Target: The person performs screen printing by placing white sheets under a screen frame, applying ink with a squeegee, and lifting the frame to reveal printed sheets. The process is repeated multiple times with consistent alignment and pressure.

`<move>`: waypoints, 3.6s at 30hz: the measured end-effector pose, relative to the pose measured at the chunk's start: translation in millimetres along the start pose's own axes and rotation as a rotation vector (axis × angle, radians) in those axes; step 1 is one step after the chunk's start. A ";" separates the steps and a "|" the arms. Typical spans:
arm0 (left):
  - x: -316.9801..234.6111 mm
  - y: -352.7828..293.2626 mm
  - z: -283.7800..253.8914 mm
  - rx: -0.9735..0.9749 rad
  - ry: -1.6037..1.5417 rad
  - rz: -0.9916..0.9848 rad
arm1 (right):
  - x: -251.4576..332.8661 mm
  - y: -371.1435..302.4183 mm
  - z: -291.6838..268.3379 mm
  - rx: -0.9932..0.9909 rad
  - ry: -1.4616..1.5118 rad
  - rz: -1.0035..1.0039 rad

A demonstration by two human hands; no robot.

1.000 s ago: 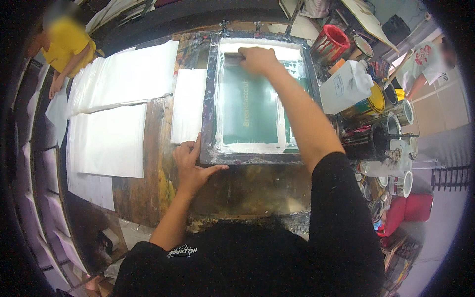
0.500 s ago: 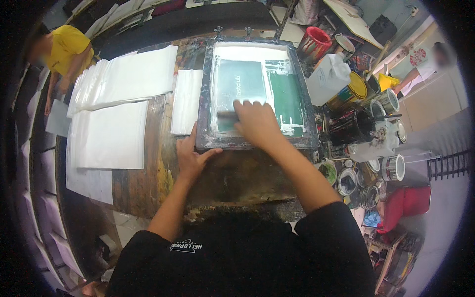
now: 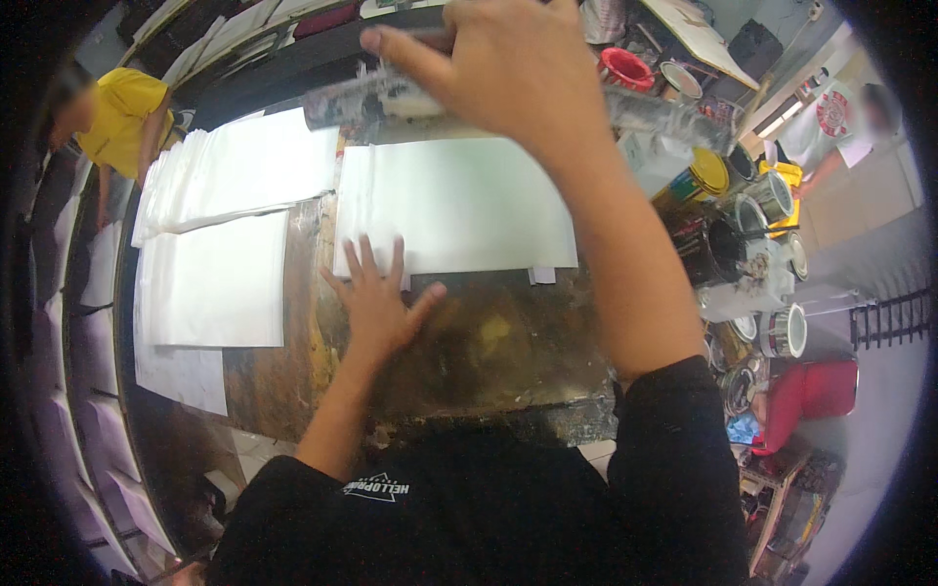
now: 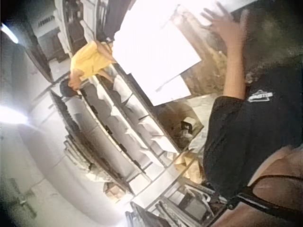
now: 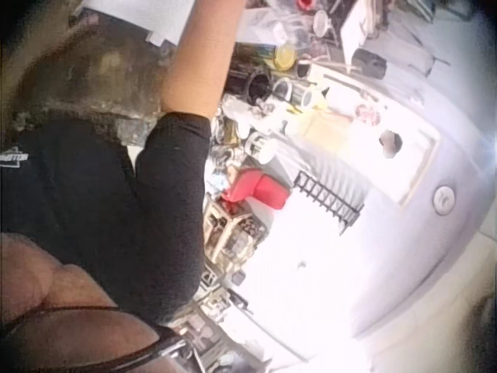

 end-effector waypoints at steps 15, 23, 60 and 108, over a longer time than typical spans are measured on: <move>36.1 48.7 -64.7 -0.359 -0.444 -0.169 | -8.4 49.5 -15.8 0.314 -0.009 0.196; 102.6 44.4 -54.9 -0.439 -0.219 -0.136 | -15.8 33.6 -13.4 0.048 -0.079 -0.001; -21.0 71.3 -115.6 0.005 -1.648 -0.101 | 6.5 -79.1 22.3 0.162 -0.076 -0.035; -19.2 24.3 -55.2 -0.348 -1.378 -0.044 | 39.0 -124.4 19.7 0.038 -0.094 -0.011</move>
Point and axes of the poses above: each hand's wrist, its own y-axis towards the middle knuckle, its own z-axis out of the palm, x = y × z, the point moved 2 cm from there along y, towards the middle knuckle, and after that the axes turned 5 degrees about -y, right-handed, at the moved point
